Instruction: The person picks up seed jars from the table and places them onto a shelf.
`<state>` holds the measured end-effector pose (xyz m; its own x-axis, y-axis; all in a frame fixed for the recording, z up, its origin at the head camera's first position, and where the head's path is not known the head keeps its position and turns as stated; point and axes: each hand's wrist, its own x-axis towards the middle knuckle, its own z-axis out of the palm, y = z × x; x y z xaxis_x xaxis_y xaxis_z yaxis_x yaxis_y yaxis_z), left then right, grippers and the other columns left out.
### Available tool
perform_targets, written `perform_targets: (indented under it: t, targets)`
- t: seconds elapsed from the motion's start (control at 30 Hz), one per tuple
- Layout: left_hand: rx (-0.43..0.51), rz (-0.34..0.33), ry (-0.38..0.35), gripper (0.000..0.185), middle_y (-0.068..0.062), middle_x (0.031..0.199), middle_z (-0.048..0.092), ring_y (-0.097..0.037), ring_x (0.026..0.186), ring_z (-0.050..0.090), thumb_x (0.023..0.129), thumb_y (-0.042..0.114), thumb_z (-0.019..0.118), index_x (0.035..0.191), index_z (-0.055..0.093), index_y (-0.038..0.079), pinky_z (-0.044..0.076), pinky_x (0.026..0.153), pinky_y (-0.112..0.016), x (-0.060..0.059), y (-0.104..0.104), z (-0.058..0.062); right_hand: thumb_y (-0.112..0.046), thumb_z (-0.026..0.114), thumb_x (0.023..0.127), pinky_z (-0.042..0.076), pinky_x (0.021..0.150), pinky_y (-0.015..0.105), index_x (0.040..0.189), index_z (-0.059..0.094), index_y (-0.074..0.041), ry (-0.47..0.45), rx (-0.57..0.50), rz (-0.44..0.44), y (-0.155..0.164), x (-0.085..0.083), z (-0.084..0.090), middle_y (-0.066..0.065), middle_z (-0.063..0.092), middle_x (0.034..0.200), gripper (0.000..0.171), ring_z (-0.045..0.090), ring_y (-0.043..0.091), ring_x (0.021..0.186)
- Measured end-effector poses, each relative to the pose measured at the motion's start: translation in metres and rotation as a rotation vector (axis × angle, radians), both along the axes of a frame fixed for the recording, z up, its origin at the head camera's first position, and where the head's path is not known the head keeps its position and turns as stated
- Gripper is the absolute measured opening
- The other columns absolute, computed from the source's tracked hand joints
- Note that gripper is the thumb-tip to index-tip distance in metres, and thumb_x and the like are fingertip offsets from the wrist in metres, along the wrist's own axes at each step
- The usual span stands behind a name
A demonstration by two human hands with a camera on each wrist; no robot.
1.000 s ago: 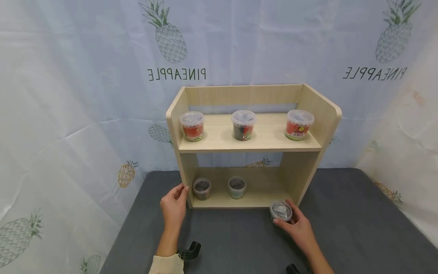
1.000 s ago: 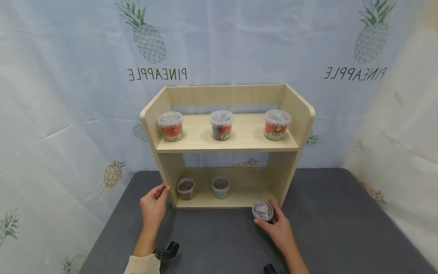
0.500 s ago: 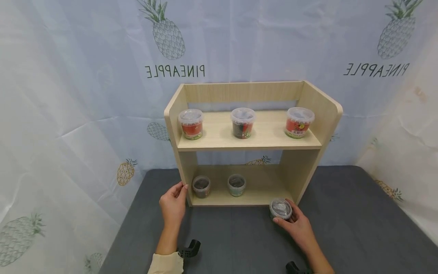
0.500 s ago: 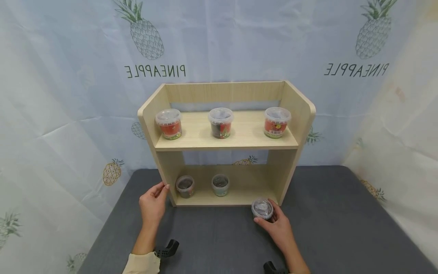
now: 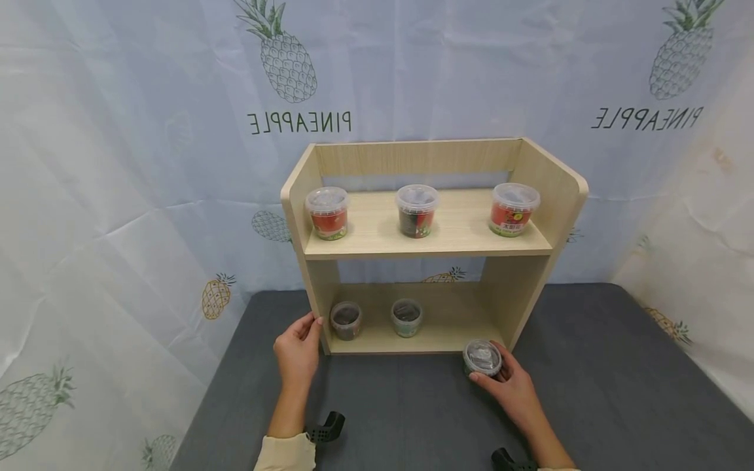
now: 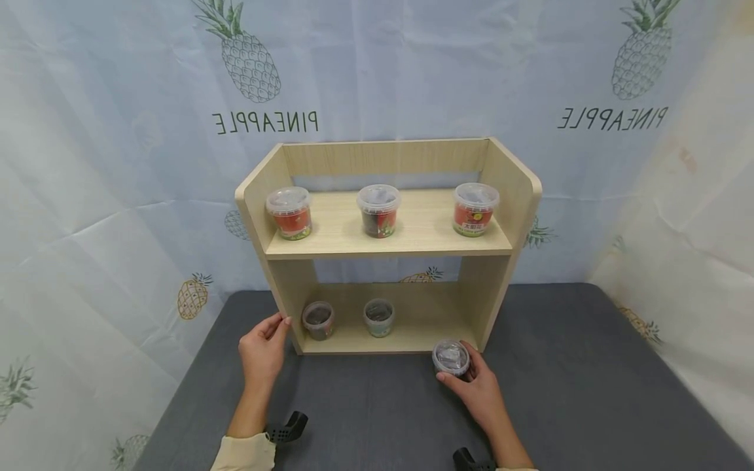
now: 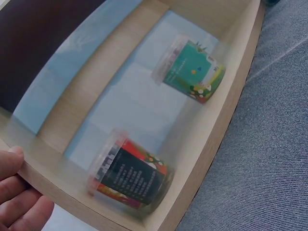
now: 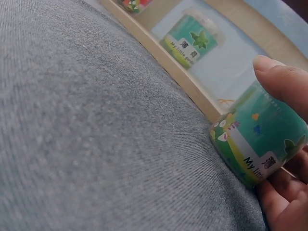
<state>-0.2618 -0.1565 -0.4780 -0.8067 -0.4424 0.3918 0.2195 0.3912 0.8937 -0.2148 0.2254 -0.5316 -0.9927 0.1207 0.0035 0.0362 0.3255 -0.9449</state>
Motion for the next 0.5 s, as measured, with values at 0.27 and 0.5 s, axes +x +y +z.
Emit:
perform_targets:
  t: [0.27,0.5]
  targets:
    - [0.005,-0.005,0.017,0.027,-0.016,0.102,0.075,-0.025,0.095,0.073,0.091,0.018,0.073,0.111,0.074,0.000,0.060,0.077,-0.034,-0.0006,0.0002,0.0001,-0.029,0.082,0.082,0.040,0.088,0.001,0.154,0.031,-0.010,0.026,0.018,0.009,0.0008,0.0000,-0.0011,0.023,0.037,0.153,0.091,0.037,0.031,0.140]
    - [0.021,-0.009,0.003,0.028,-0.016,0.102,0.075,-0.025,0.095,0.073,0.091,0.019,0.073,0.111,0.074,0.000,0.060,0.078,-0.034,0.0005,0.0002,0.0003,-0.025,0.080,0.084,0.040,0.088,0.001,0.153,0.031,-0.005,0.085,0.067,0.021,-0.0005,0.0020,-0.0015,0.027,0.039,0.150,0.087,0.041,0.030,0.137]
